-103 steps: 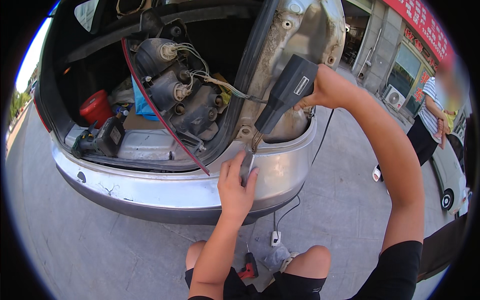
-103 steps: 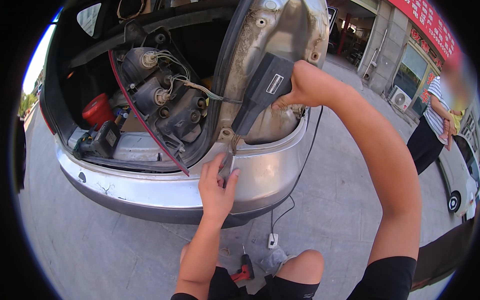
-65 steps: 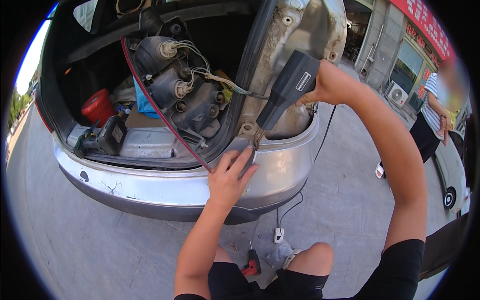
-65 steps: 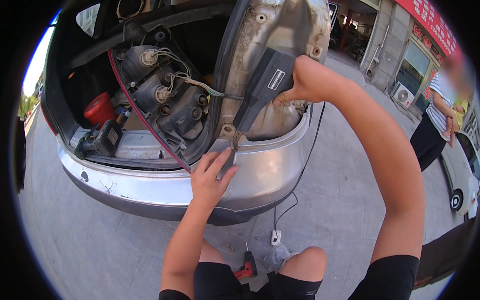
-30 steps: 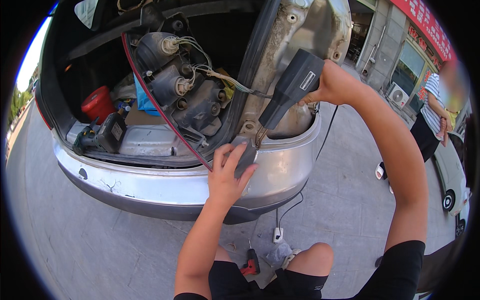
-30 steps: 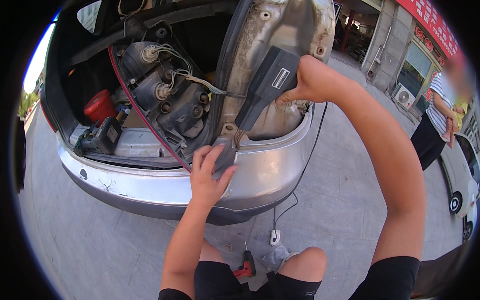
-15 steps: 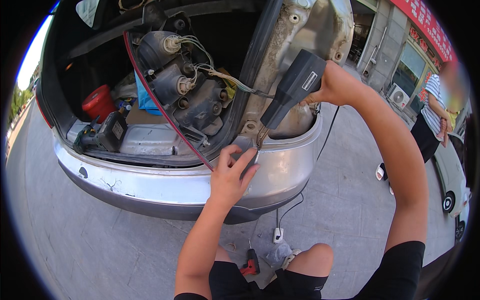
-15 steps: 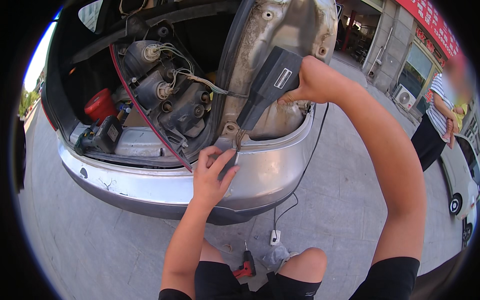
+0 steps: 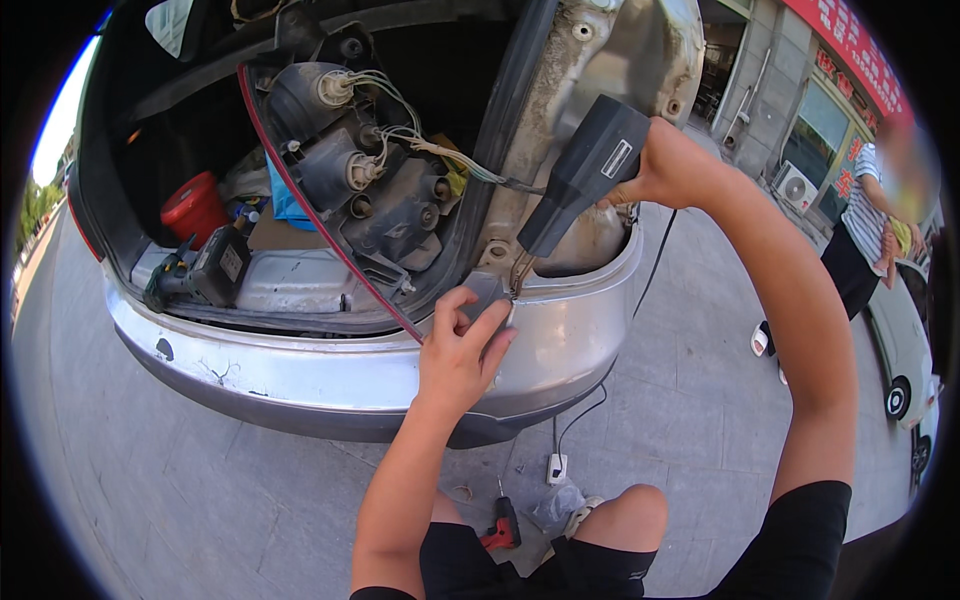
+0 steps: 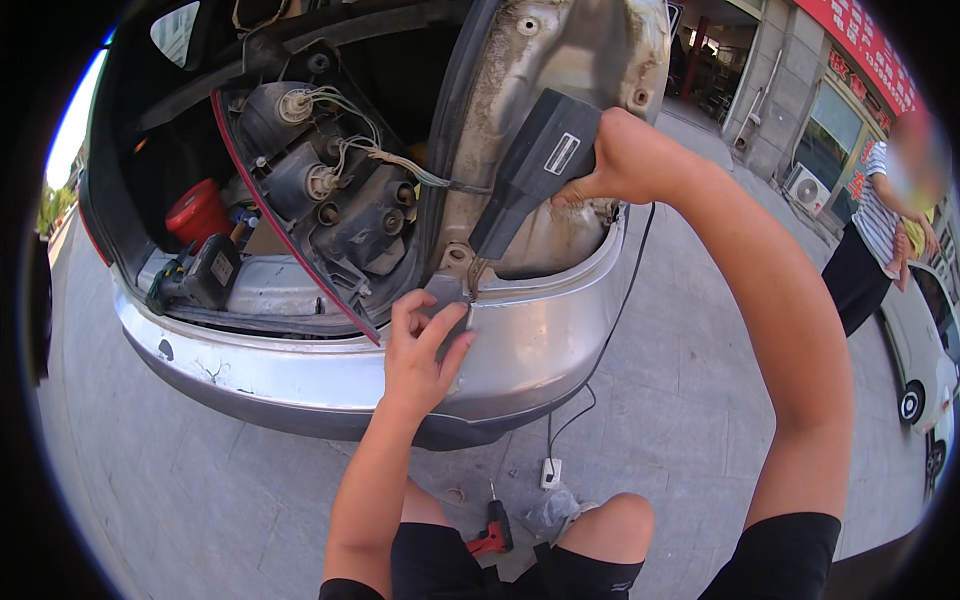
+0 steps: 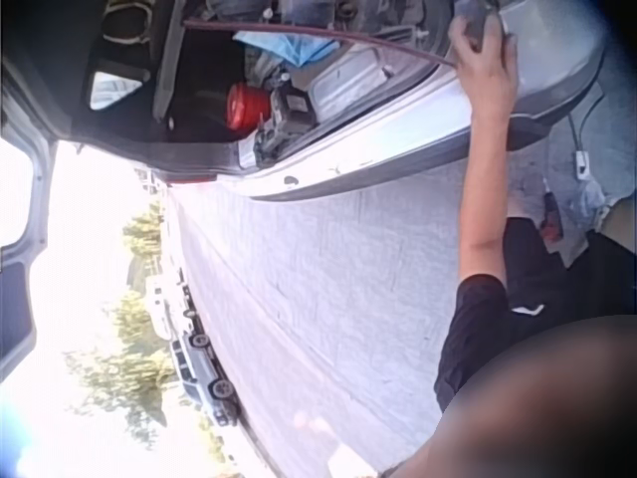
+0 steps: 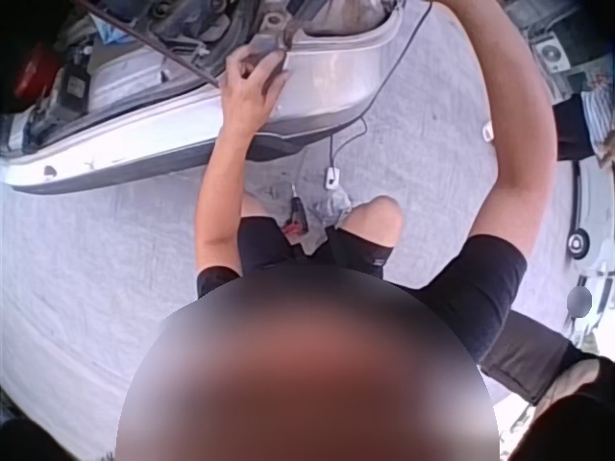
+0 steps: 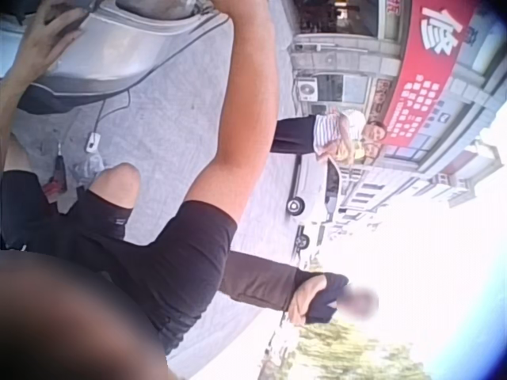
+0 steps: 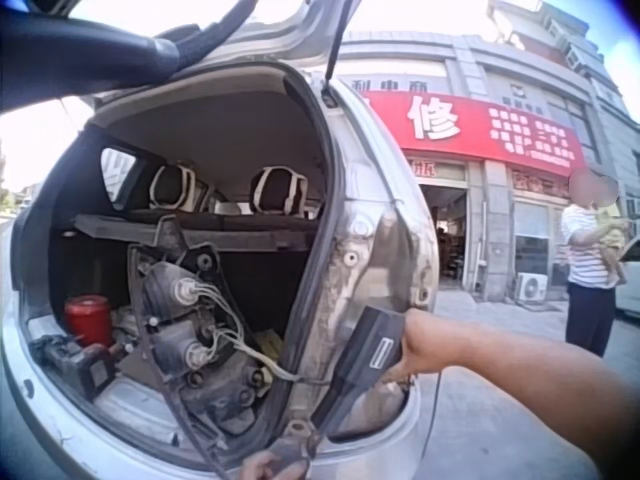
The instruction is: The person sits on the ground and uses a heat gun to apply heat to the rear bumper of a silver car. They then use a metal tool to press and smooth the heated area, likely to fix a dent or seam. The person repeats this process on different sections of the bumper.
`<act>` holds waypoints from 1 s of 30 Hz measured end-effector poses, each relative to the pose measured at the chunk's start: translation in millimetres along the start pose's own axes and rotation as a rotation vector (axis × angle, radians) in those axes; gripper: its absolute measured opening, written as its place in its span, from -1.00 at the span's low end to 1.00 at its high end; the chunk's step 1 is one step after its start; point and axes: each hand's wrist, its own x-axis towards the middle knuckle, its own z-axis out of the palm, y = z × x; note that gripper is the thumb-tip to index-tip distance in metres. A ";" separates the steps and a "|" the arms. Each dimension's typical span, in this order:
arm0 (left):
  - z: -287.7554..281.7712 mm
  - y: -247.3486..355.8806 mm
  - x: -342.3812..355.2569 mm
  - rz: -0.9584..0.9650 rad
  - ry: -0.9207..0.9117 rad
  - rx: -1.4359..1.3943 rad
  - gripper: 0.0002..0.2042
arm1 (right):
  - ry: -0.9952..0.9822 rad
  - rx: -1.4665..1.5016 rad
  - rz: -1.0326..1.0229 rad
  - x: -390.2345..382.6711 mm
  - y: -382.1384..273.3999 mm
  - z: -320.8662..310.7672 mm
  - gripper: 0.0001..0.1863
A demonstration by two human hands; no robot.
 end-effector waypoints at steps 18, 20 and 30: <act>0.3 3.4 0.0 0.022 0.043 0.047 -0.61 | -0.115 -0.068 0.133 0.3 -7.4 -7.8 -0.50; 0.5 2.6 0.6 0.020 0.047 0.040 -0.60 | -0.110 -0.065 0.133 -0.2 -7.1 -6.9 -0.50; 0.7 1.0 1.2 0.011 -0.043 0.043 -0.59 | -0.095 -0.015 0.088 -1.5 -9.7 -6.3 -0.47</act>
